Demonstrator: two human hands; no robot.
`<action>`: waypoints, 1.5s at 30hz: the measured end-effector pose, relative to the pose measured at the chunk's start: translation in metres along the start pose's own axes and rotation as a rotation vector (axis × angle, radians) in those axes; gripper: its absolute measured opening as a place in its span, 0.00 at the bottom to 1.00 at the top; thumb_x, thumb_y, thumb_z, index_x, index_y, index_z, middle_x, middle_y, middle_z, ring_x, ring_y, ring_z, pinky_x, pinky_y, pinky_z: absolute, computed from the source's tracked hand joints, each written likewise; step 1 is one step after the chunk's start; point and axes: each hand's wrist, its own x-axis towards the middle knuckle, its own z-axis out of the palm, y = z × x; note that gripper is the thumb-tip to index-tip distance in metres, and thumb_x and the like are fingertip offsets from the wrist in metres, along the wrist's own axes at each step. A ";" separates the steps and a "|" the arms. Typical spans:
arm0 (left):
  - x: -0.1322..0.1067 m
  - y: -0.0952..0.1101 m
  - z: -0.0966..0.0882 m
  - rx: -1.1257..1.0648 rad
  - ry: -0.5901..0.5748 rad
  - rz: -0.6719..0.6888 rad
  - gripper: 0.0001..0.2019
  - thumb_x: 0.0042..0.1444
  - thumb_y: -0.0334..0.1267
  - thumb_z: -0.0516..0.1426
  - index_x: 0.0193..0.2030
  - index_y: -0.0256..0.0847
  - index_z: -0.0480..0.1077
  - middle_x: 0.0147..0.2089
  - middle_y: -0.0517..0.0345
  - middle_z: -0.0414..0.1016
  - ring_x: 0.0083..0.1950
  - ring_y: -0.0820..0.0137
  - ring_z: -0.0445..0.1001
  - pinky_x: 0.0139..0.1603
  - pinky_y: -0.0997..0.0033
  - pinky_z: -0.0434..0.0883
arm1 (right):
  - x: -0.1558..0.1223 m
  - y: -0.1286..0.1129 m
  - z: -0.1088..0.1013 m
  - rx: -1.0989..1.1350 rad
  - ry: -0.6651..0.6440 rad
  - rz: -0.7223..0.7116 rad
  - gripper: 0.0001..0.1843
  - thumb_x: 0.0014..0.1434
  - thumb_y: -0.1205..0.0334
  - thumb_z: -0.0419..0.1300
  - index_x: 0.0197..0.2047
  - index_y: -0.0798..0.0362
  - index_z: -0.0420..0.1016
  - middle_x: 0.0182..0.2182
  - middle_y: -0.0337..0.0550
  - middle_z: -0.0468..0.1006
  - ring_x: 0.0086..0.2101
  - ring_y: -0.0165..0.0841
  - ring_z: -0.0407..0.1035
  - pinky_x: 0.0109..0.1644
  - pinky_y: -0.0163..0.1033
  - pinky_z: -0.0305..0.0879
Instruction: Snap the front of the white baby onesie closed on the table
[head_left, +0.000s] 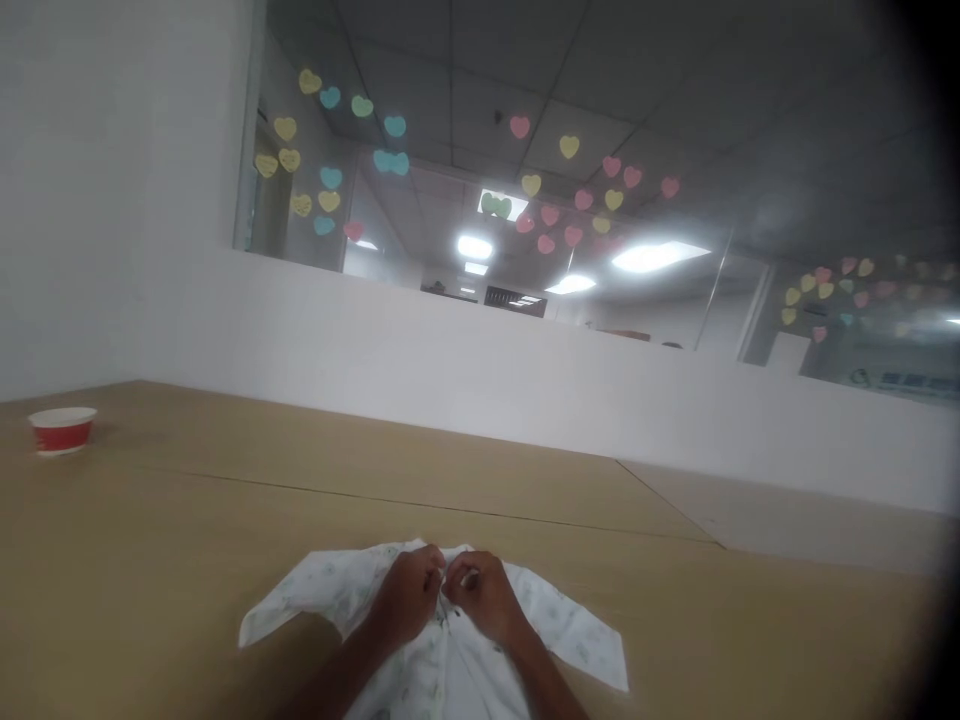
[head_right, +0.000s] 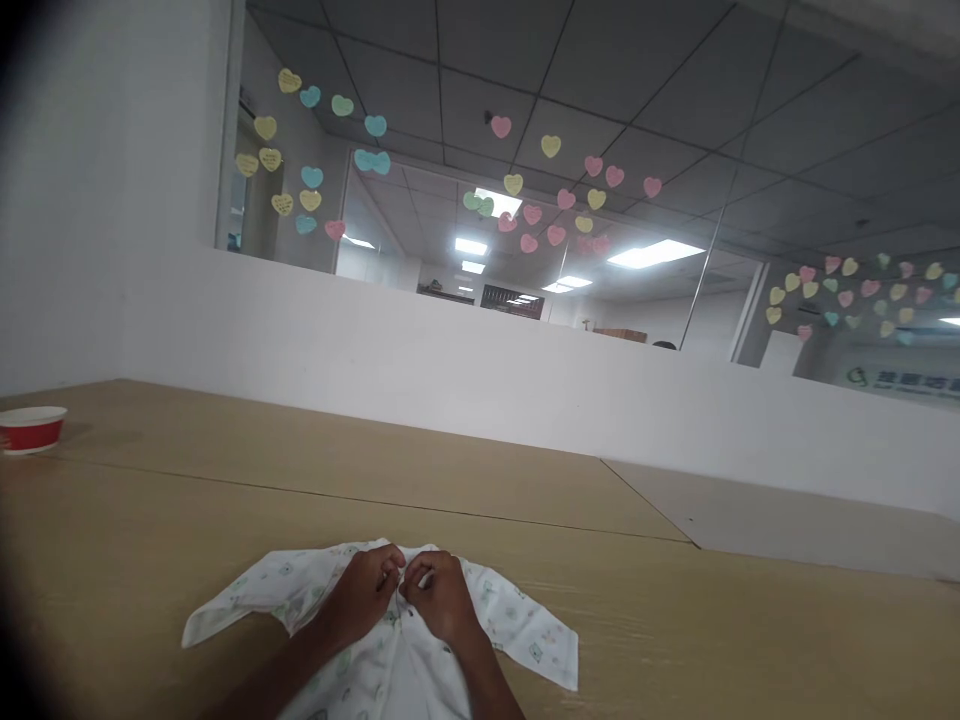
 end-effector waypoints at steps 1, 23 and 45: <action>0.001 0.001 -0.001 -0.035 -0.006 -0.008 0.10 0.59 0.36 0.49 0.34 0.38 0.70 0.29 0.55 0.74 0.32 0.64 0.73 0.35 0.66 0.64 | 0.000 0.001 0.001 -0.037 0.012 -0.013 0.07 0.44 0.69 0.56 0.25 0.55 0.76 0.24 0.39 0.75 0.26 0.28 0.66 0.31 0.31 0.58; 0.005 -0.004 -0.002 -0.246 -0.067 -0.094 0.12 0.43 0.26 0.51 0.33 0.35 0.73 0.28 0.58 0.75 0.29 0.70 0.72 0.29 0.74 0.62 | -0.002 0.007 0.002 -0.140 0.043 -0.063 0.09 0.43 0.73 0.58 0.29 0.55 0.77 0.30 0.39 0.77 0.27 0.28 0.67 0.33 0.31 0.60; 0.002 -0.006 -0.001 0.161 -0.131 -0.062 0.09 0.48 0.23 0.53 0.31 0.38 0.71 0.31 0.59 0.72 0.37 0.67 0.70 0.39 0.71 0.62 | 0.001 0.016 0.004 -0.195 0.073 0.005 0.05 0.55 0.64 0.56 0.29 0.55 0.68 0.28 0.42 0.72 0.29 0.31 0.65 0.35 0.34 0.59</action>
